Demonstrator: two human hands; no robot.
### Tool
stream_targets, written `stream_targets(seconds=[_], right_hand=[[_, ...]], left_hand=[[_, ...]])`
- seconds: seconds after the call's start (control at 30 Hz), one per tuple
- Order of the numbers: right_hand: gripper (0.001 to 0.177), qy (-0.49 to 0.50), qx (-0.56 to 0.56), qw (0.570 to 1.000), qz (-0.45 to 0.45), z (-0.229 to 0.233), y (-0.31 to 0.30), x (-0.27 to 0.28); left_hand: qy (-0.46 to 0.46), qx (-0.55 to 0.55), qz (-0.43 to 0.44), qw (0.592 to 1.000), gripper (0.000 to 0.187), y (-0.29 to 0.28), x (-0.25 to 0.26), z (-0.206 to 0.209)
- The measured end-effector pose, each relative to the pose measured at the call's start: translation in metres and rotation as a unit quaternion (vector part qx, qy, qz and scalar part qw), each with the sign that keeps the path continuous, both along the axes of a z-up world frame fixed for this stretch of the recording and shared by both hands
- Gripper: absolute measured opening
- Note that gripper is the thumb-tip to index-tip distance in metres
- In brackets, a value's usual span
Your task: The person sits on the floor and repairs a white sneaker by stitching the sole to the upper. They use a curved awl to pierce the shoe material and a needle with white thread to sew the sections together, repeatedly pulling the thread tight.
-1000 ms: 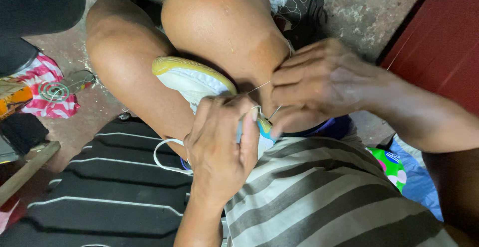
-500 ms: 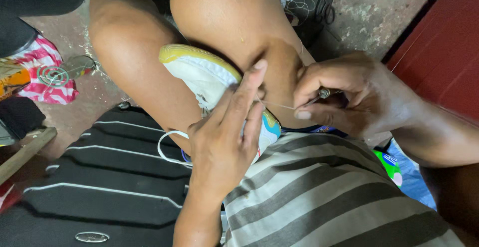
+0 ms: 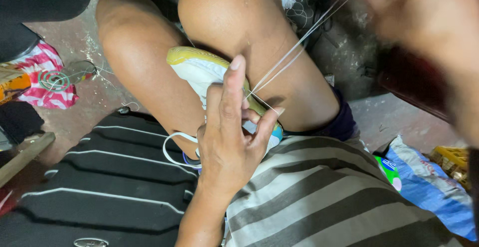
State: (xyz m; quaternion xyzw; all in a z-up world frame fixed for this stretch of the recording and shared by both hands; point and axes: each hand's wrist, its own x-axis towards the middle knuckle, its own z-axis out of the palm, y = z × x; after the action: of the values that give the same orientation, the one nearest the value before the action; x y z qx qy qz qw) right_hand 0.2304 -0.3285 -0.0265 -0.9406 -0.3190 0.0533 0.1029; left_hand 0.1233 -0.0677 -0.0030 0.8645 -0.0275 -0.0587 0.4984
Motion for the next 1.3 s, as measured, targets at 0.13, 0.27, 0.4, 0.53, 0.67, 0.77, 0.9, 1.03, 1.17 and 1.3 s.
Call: stream_targets(seconds=[0.13,0.27,0.4,0.53,0.67,0.77,0.9,1.03,1.17,1.3], right_hand=[[0.015,0.001,-0.052,0.998,-0.026,0.001,-0.008,-0.017],[0.020,-0.003,-0.059,0.998,-0.033,0.002,-0.003,-0.027],[0.025,-0.002,-0.048,0.998,-0.027,-0.007,-0.024,-0.023],[0.029,0.028,0.013,0.999,-0.033,-0.006,-0.008,-0.043],[0.039,0.139,0.110,0.984,-0.034,-0.001,0.044,-0.066],[0.025,0.175,0.244,0.954,0.018,-0.003,0.061,-0.057],[0.033,0.348,0.341,0.871,-0.061,0.000,0.058,-0.046],[0.037,0.458,0.494,0.724,-0.149,0.011,0.040,-0.040],[0.049,0.456,0.435,0.761,-0.152,0.003,0.047,-0.039],[0.069,0.371,0.366,0.847,-0.102,-0.001,0.064,-0.055]], left_hand=[[0.007,0.013,-0.011,1.000,0.092,0.001,0.002,-0.001],[-0.009,-0.011,-0.018,1.000,0.089,0.002,0.006,0.002],[-0.016,-0.028,-0.003,0.999,0.082,-0.001,0.009,0.009],[0.059,-0.037,0.023,0.997,0.080,-0.007,0.014,0.013],[0.008,-0.031,-0.011,0.999,0.078,-0.003,0.013,0.012],[-0.023,-0.012,-0.023,0.999,0.067,0.003,0.006,0.011],[-0.121,0.047,0.081,0.988,0.040,0.032,-0.026,0.018],[-0.105,-0.112,0.330,0.931,0.018,0.060,-0.077,0.004],[-0.004,-0.140,0.319,0.937,0.030,0.067,-0.118,-0.030],[0.123,-0.082,0.295,0.944,0.037,0.036,-0.146,-0.045]])
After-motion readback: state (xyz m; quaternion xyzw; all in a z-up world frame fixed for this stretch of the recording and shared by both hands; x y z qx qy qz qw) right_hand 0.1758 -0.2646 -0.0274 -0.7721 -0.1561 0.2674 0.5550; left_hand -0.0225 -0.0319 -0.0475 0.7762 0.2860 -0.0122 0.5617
